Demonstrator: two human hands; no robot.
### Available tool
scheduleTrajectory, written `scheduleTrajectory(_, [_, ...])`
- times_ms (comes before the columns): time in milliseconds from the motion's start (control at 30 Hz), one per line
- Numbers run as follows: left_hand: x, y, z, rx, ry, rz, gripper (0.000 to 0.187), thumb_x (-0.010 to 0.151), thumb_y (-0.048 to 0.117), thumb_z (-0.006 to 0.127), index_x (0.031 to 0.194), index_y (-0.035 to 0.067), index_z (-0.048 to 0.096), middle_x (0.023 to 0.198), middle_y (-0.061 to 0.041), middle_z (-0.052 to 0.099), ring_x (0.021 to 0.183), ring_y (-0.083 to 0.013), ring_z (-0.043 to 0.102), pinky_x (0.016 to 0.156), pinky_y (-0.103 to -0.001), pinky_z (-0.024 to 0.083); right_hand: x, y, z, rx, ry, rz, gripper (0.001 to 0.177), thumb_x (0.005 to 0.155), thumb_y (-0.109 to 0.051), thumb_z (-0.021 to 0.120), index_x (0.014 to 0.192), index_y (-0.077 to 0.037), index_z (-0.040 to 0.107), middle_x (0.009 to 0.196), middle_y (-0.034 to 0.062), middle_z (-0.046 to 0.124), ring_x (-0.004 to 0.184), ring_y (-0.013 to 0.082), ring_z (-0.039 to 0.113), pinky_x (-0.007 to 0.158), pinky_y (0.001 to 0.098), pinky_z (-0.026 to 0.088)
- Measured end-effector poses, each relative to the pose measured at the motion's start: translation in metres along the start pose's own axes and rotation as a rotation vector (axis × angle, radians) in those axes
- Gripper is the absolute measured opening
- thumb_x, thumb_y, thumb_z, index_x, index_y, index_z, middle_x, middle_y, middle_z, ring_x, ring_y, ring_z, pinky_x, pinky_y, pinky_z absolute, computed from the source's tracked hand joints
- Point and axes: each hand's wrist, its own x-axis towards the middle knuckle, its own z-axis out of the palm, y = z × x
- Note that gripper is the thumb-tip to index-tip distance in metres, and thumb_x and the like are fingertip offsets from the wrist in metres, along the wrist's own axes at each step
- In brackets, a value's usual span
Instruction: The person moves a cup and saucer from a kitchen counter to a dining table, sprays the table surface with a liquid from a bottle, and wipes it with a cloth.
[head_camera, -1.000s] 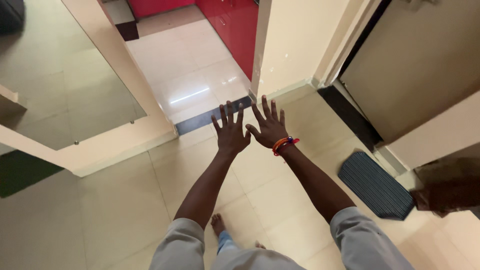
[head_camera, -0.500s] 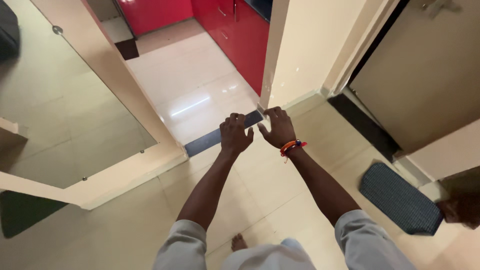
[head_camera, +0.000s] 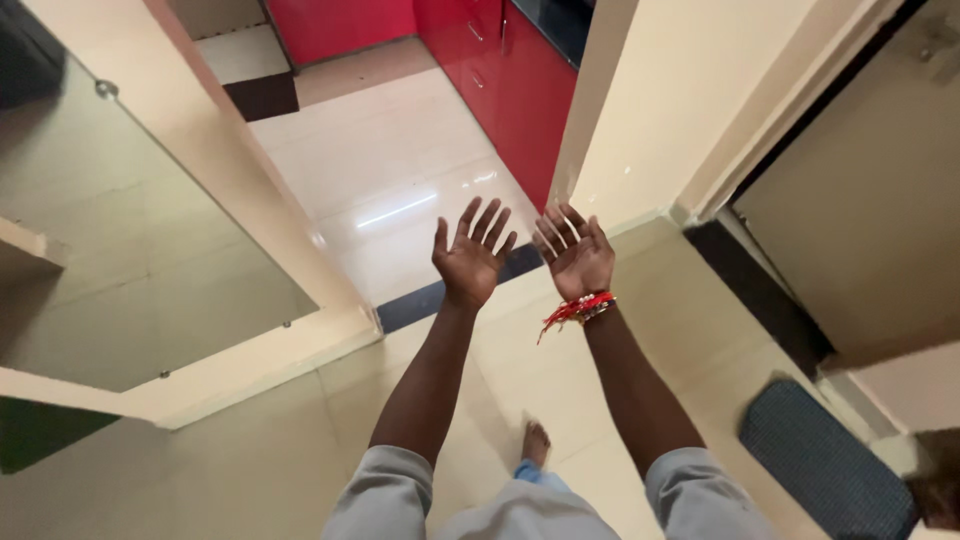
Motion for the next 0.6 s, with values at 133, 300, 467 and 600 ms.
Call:
scheduleTrajectory(133, [0.045, -0.003, 0.007, -0.077, -0.040, 0.060, 0.090, 0.089, 0.075, 0.048, 0.160, 0.021, 0.031, 0.164, -0.011, 0.035, 0.152, -0.0309, 0.033, 0.120, -0.058, 0.030, 0.045, -0.013, 0.017, 0.217, -0.099, 0.037, 0.074, 0.097, -0.063, 0.051, 0.146, -0.007, 0.049, 0.153, 0.0159, 0.050, 0.144, 0.0355, 0.046, 0.122, 0.0541, 0.036])
scheduleTrajectory(300, [0.107, -0.012, 0.003, -0.222, -0.057, 0.113, 0.099, 0.083, 0.081, 0.050, 0.161, 0.025, 0.027, 0.166, -0.009, 0.030, 0.153, -0.0314, 0.029, 0.121, -0.064, 0.025, 0.106, -0.023, 0.018, 0.246, -0.071, 0.063, 0.088, 0.088, -0.073, 0.053, 0.150, -0.011, 0.045, 0.155, 0.0175, 0.047, 0.146, 0.0363, 0.042, 0.123, 0.0567, 0.032])
scheduleTrajectory(467, [0.157, -0.006, -0.011, -0.175, -0.025, 0.171, 0.097, 0.085, 0.078, 0.051, 0.161, 0.021, 0.029, 0.166, -0.012, 0.032, 0.153, -0.0326, 0.030, 0.123, -0.062, 0.026, 0.162, -0.028, 0.013, 0.206, -0.078, 0.079, 0.091, 0.090, -0.075, 0.051, 0.154, -0.012, 0.042, 0.157, 0.0173, 0.045, 0.147, 0.0346, 0.041, 0.125, 0.0554, 0.031])
scheduleTrajectory(600, [0.197, 0.009, -0.030, -0.102, 0.036, 0.192, 0.094, 0.087, 0.076, 0.051, 0.159, 0.018, 0.034, 0.163, -0.013, 0.037, 0.152, -0.0326, 0.034, 0.122, -0.060, 0.030, 0.208, -0.014, 0.016, 0.144, -0.114, 0.096, 0.091, 0.090, -0.075, 0.048, 0.155, -0.012, 0.041, 0.159, 0.0179, 0.044, 0.148, 0.0352, 0.042, 0.124, 0.0539, 0.032])
